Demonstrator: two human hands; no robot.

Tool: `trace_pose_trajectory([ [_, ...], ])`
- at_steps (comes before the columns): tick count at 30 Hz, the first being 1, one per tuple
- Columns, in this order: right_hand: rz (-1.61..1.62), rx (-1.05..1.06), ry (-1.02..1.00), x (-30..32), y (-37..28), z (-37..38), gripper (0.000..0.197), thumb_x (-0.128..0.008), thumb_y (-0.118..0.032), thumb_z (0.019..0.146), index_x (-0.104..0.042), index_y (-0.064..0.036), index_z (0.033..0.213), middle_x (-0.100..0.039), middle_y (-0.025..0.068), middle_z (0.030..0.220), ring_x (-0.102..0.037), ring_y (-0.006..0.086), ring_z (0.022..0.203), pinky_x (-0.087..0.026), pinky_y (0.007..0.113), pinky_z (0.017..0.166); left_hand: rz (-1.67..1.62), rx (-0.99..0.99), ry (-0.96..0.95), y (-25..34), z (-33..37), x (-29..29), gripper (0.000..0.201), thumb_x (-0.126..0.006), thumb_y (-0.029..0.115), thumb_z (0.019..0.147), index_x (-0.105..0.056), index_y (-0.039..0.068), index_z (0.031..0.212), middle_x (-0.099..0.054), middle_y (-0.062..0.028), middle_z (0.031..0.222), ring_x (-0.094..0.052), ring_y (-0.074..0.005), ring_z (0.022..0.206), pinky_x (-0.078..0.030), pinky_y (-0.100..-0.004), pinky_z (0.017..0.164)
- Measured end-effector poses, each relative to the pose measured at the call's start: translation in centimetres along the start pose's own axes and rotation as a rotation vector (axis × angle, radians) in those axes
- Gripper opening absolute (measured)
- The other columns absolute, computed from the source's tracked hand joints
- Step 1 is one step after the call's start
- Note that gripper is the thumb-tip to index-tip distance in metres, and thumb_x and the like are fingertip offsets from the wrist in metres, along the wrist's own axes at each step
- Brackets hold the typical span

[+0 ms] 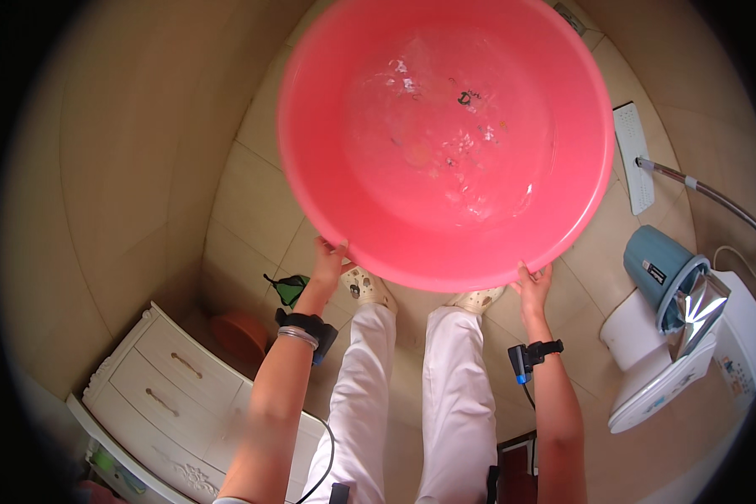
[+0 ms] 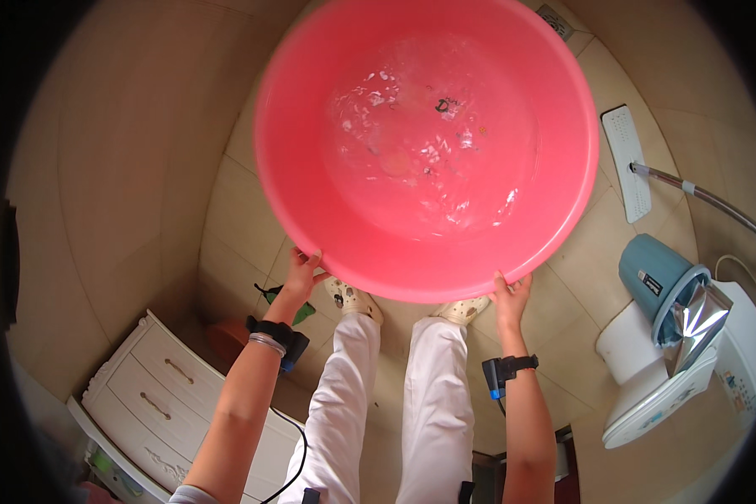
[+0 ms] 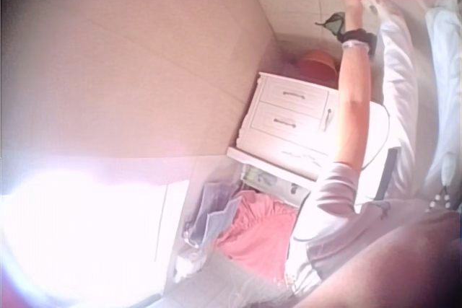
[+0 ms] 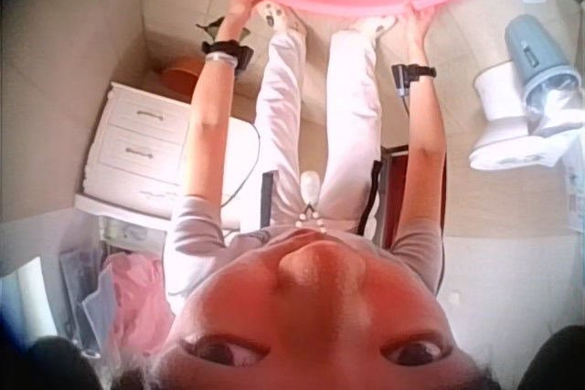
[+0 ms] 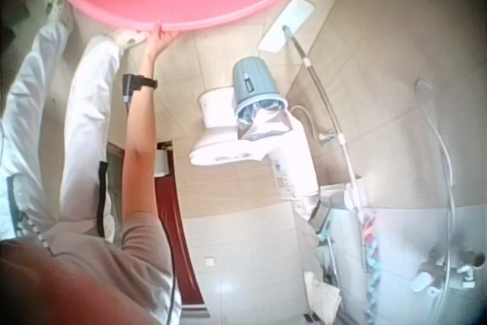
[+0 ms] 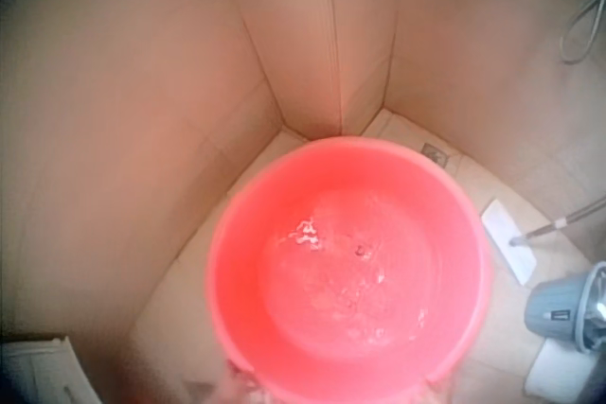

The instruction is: The person lifts a pink plastic basin filled with water, walks over to a toilet bowl, and rubs the exterior porcelain surface with a steel wool scrubbing pad.

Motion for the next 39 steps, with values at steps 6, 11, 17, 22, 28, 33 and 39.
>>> trace_pose_trajectory([
  [6,-0.037,0.017,-0.006,-4.2,0.7,-1.3,0.066,-0.058,-0.005,0.083,-0.018,-0.0092,0.136,-0.049,0.0157,0.114,-0.053,0.0217,0.102,-0.054,0.036,0.074,-0.024,-0.021,0.039,-0.4,1.4,4.3,0.038,-0.05,0.018,0.09,-0.026,0.004,0.116,-0.046,-0.012,0.114,-0.052,-0.022,0.1,-0.052,-0.0443,0.079],
  [11,-0.121,0.038,-0.025,-9.0,-2.7,-2.1,0.059,-0.054,-0.005,0.085,-0.021,-0.0072,0.134,-0.05,0.0126,0.113,-0.054,0.0196,0.101,-0.052,0.038,0.078,-0.008,-0.049,0.056,1.6,3.3,6.9,0.037,-0.05,0.019,0.09,-0.029,0.002,0.115,-0.046,-0.0113,0.112,-0.054,-0.0209,0.095,-0.052,-0.044,0.079],
  [17,-0.137,0.06,-0.067,-12.8,-2.4,-1.4,0.072,-0.06,-0.01,0.083,-0.013,-0.0084,0.138,-0.051,0.0123,0.109,-0.054,0.0169,0.094,-0.053,0.031,0.071,-0.023,-0.048,0.079,2.7,5.2,10.2,0.042,-0.052,0.018,0.088,-0.027,-0.001,0.116,-0.042,-0.0134,0.113,-0.052,-0.0234,0.1,-0.056,-0.041,0.076],
  [22,-0.121,0.047,-0.065,-16.7,-0.8,-2.0,0.07,-0.061,-0.013,0.082,-0.015,-0.0062,0.135,-0.05,0.0102,0.105,-0.053,0.0156,0.093,-0.053,0.034,0.073,0.002,-0.128,0.122,5.6,7.4,13.8,0.042,-0.054,0.017,0.087,-0.028,-0.002,0.115,-0.043,-0.0144,0.112,-0.053,-0.0233,0.1,-0.056,-0.0409,0.074],
  [28,-0.119,0.007,-0.05,-20.2,2.2,-1.2,0.066,-0.062,-0.016,0.083,-0.018,-0.0045,0.131,-0.047,0.0112,0.108,-0.052,0.0186,0.095,-0.051,0.037,0.079,0.082,-0.098,0.106,7.1,9.8,16.1,0.043,-0.055,0.015,0.086,-0.029,-0.002,0.115,-0.047,-0.0145,0.108,-0.057,-0.0237,0.091,-0.056,-0.0403,0.073],
  [33,-0.075,0.006,-0.108,-20.3,4.0,-0.4,0.066,-0.061,-0.018,0.083,-0.017,-0.0043,0.13,-0.047,0.0127,0.109,-0.051,0.0209,0.099,-0.052,0.039,0.078,0.064,-0.119,0.123,5.3,10.3,16.7,0.049,-0.058,0.023,0.085,-0.031,-0.001,0.118,-0.049,-0.0149,0.11,-0.055,-0.0237,0.099,-0.054,-0.0409,0.078],
  [39,-0.178,-0.014,-0.16,-20.1,5.4,-1.5,0.066,-0.058,-0.024,0.086,-0.013,-0.0063,0.132,-0.047,0.014,0.107,-0.057,0.0227,0.089,-0.052,0.04,0.076,0.02,-0.096,0.11,3.4,10.9,17.5,0.042,-0.058,0.016,0.084,-0.033,0.002,0.115,-0.051,-0.0126,0.106,-0.057,-0.0214,0.087,-0.054,-0.0395,0.071],
])
Point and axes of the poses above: each hand's wrist, its own z-axis towards the middle knuckle, its own x-axis out of the back of the hand, y = z × x, the point moved 10 cm from there along z, towards the middle knuckle
